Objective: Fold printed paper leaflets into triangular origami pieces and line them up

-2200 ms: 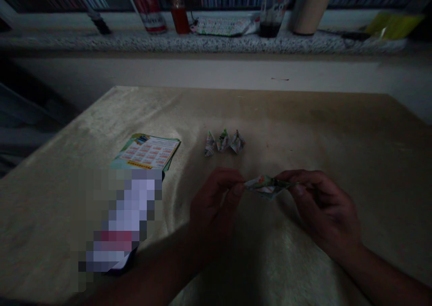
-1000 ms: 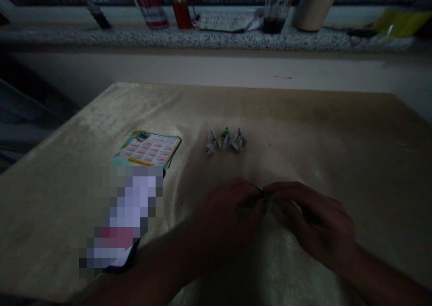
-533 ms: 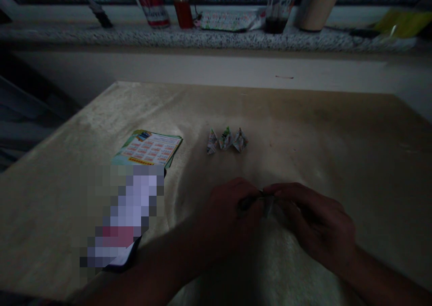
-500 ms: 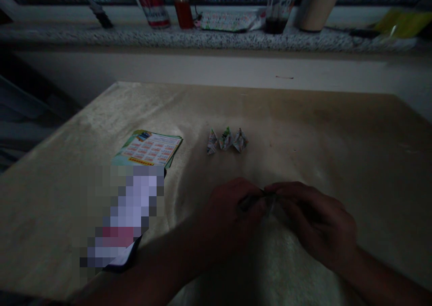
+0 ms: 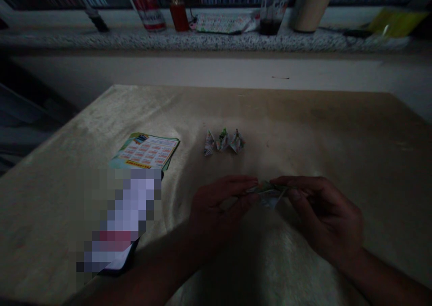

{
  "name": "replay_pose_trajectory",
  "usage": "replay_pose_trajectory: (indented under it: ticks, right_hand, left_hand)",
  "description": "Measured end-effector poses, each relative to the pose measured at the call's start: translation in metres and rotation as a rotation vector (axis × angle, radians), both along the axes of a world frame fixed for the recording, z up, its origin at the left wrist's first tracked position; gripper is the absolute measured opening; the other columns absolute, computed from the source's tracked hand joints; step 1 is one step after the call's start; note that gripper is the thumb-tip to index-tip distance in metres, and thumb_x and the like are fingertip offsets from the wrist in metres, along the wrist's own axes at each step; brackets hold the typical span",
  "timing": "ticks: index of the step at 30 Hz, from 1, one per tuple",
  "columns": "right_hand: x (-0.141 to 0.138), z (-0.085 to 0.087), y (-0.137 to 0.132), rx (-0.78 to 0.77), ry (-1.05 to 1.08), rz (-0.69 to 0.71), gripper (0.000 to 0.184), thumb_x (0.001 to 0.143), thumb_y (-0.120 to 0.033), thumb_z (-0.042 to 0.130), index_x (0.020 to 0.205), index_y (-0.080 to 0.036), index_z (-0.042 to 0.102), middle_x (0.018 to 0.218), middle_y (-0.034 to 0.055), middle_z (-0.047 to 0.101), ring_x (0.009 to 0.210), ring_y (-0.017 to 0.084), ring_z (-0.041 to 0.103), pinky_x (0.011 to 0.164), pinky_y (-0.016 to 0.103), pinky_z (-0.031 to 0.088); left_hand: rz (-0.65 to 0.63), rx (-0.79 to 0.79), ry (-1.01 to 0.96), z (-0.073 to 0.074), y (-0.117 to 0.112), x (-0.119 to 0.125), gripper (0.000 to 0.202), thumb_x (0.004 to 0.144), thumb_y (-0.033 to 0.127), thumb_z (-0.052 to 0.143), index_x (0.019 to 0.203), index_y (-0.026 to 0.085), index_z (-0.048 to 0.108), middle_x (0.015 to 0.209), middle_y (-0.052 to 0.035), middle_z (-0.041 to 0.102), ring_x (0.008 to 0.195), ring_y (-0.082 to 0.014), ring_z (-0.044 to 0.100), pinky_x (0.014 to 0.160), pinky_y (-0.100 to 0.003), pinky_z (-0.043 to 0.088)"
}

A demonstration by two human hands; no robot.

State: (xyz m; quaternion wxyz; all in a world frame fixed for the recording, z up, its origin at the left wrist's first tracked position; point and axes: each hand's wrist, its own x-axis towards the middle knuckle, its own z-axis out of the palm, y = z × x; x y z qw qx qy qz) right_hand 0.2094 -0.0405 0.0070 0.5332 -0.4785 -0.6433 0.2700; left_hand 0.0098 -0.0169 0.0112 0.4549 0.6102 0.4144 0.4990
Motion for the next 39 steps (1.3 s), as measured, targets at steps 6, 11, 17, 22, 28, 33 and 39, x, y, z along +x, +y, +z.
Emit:
replay_pose_trajectory:
  ticks: [6, 11, 17, 22, 28, 33, 39]
  right_hand:
    - [-0.002, -0.004, 0.002, -0.125, 0.211, -0.014, 0.006, 0.098, -0.022, 0.063, 0.099, -0.025, 0.069, 0.101, 0.003, 0.08, 0.083, 0.012, 0.076, 0.07, 0.017, 0.061]
    - [-0.002, 0.0, 0.003, -0.228, 0.244, -0.017, 0.008, 0.098, -0.03, 0.065, 0.096, -0.024, 0.07, 0.086, 0.0031, 0.08, 0.069, 0.011, 0.072, 0.057, 0.016, 0.056]
    - [-0.004, 0.001, 0.007, -0.33, 0.319, 0.019, 0.013, 0.095, -0.034, 0.069, 0.089, -0.023, 0.065, 0.076, 0.0011, 0.079, 0.06, 0.011, 0.069, 0.053, 0.017, 0.053]
    - [-0.006, 0.002, 0.007, -0.425, 0.399, 0.123, 0.02, 0.09, -0.027, 0.076, 0.104, -0.025, 0.062, 0.071, -0.0028, 0.078, 0.06, 0.01, 0.072, 0.06, 0.018, 0.058]
    - [-0.004, 0.003, 0.012, -0.513, 0.408, 0.152, 0.014, 0.085, -0.028, 0.08, 0.09, -0.021, 0.069, 0.066, 0.0004, 0.078, 0.059, 0.012, 0.074, 0.056, 0.017, 0.06]
    - [-0.003, 0.006, 0.011, -0.49, 0.35, 0.11, 0.019, 0.085, -0.031, 0.08, 0.076, -0.019, 0.068, 0.068, 0.0033, 0.08, 0.058, 0.013, 0.075, 0.055, 0.018, 0.06]
    - [0.0, 0.005, 0.009, -0.405, 0.3, 0.101, 0.02, 0.085, -0.029, 0.08, 0.072, -0.019, 0.067, 0.068, 0.0044, 0.08, 0.058, 0.016, 0.075, 0.053, 0.022, 0.061]
  left_hand:
    - [0.065, -0.301, -0.198, -0.001, 0.001, 0.003, 0.014, 0.084, 0.015, 0.075, 0.088, 0.025, 0.084, 0.073, 0.0034, 0.08, 0.067, -0.0094, 0.074, 0.065, -0.015, 0.058]
    - [0.126, -0.352, -0.243, -0.001, 0.003, 0.005, 0.008, 0.081, 0.015, 0.076, 0.082, 0.021, 0.081, 0.066, 0.003, 0.078, 0.062, -0.009, 0.072, 0.061, -0.014, 0.057]
    - [0.147, -0.385, -0.196, 0.001, 0.003, 0.007, 0.005, 0.08, 0.019, 0.076, 0.076, 0.019, 0.079, 0.065, 0.0014, 0.078, 0.06, -0.0099, 0.071, 0.059, -0.015, 0.056]
    - [0.185, -0.425, -0.119, 0.0, 0.004, 0.009, 0.011, 0.08, 0.02, 0.077, 0.07, 0.017, 0.073, 0.061, 0.001, 0.076, 0.055, -0.0096, 0.069, 0.055, -0.016, 0.054]
    - [0.093, -0.414, -0.064, -0.004, 0.0, 0.008, 0.015, 0.087, 0.027, 0.072, 0.076, 0.017, 0.066, 0.069, -0.0005, 0.078, 0.06, -0.0114, 0.07, 0.058, -0.019, 0.055]
    - [0.134, -0.302, -0.001, -0.006, -0.005, 0.006, 0.013, 0.088, 0.026, 0.072, 0.079, 0.018, 0.066, 0.07, 0.0, 0.077, 0.064, -0.0122, 0.072, 0.06, -0.019, 0.054]
    - [0.086, -0.354, -0.086, -0.002, -0.004, 0.004, 0.011, 0.091, 0.025, 0.069, 0.083, 0.018, 0.065, 0.073, -0.0016, 0.079, 0.069, -0.0158, 0.076, 0.065, -0.023, 0.058]
